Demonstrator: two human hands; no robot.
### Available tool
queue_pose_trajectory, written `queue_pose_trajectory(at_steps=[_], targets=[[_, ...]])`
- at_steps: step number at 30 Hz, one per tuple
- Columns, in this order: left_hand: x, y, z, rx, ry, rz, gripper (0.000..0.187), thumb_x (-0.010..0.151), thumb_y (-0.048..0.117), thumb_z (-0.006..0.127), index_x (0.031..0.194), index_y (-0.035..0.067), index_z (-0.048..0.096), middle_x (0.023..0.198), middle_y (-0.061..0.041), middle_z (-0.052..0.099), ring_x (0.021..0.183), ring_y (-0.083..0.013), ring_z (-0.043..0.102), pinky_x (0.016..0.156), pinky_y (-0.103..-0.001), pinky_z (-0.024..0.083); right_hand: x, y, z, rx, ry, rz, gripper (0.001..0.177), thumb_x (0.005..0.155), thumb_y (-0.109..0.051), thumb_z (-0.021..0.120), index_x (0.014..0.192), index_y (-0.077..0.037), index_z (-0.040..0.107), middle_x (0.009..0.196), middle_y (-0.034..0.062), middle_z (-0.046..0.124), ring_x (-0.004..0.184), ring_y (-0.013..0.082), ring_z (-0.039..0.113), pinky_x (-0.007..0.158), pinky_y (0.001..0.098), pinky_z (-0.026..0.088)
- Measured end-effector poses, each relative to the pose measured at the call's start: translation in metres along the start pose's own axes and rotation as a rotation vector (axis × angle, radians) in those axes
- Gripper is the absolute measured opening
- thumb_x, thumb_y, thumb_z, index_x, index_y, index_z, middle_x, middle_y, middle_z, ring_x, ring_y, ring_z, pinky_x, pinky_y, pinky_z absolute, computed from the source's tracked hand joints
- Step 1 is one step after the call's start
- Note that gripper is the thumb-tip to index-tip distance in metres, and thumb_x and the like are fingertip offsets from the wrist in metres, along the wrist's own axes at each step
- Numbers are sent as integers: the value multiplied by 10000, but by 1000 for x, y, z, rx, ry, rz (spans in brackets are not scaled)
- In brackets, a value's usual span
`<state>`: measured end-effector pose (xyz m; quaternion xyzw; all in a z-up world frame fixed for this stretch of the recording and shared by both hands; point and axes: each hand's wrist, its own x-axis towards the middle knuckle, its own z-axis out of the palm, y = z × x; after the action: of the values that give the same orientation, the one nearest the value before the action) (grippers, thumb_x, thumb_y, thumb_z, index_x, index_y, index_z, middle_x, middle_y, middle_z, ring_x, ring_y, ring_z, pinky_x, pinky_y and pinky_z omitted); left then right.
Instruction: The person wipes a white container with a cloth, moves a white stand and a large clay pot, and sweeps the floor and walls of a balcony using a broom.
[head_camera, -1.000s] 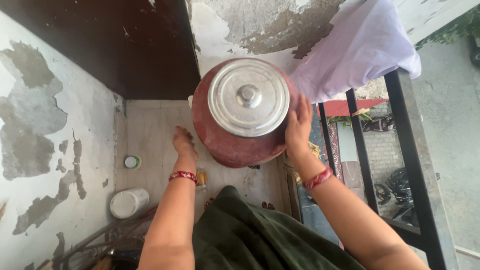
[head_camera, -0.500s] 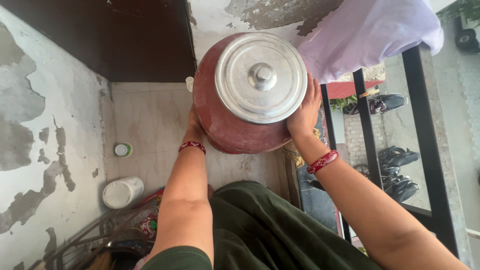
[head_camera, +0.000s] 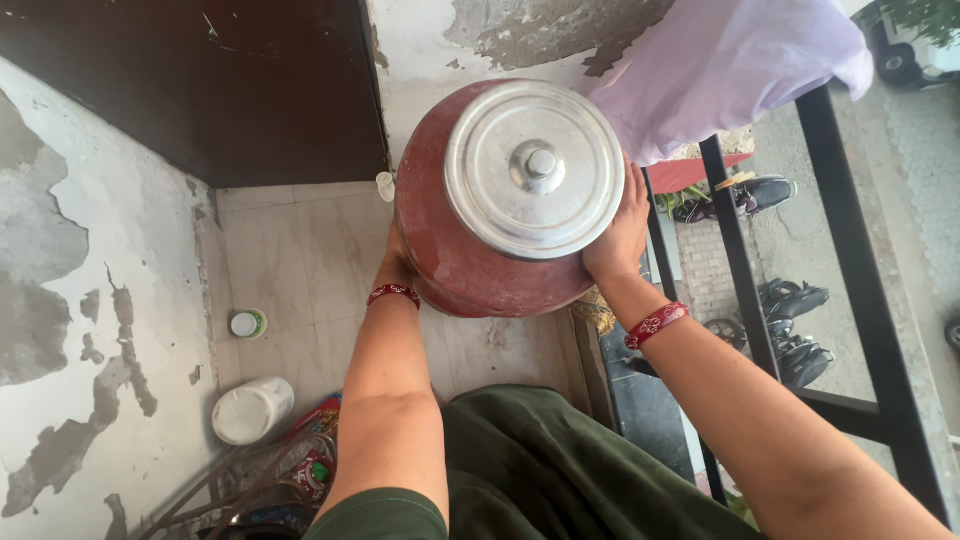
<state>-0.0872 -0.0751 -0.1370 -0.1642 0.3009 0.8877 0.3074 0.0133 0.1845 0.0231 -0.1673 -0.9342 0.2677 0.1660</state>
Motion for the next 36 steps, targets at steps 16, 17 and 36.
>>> queue_pose_trajectory(at_steps=[16,17,36], targets=[[-105,-84,-38,-129,140,351,583,1061,450,349,1555,142,318,1583,-72,433,1424,-273,460,1163,-423,439,-19,-9,-12,154,-232,-118,678,921,-385,623,1550,-224,428,1623,138,379,1473,348,391,1189,425,355],[-118,-89,-37,-108,162,385,585,1055,453,363,1554,154,310,1589,-67,424,1433,-271,454,1170,-426,438,-19,-11,-12,161,-245,-160,674,933,-387,623,1558,-227,428,1629,138,376,1481,351,388,1194,429,353],[-207,-196,-29,-585,436,582,620,1000,549,435,1513,204,401,1516,-11,493,1415,-247,465,1166,-458,422,3,-53,10,263,-734,-637,701,935,-546,594,1572,-306,429,1667,96,344,1510,338,369,1248,411,299]])
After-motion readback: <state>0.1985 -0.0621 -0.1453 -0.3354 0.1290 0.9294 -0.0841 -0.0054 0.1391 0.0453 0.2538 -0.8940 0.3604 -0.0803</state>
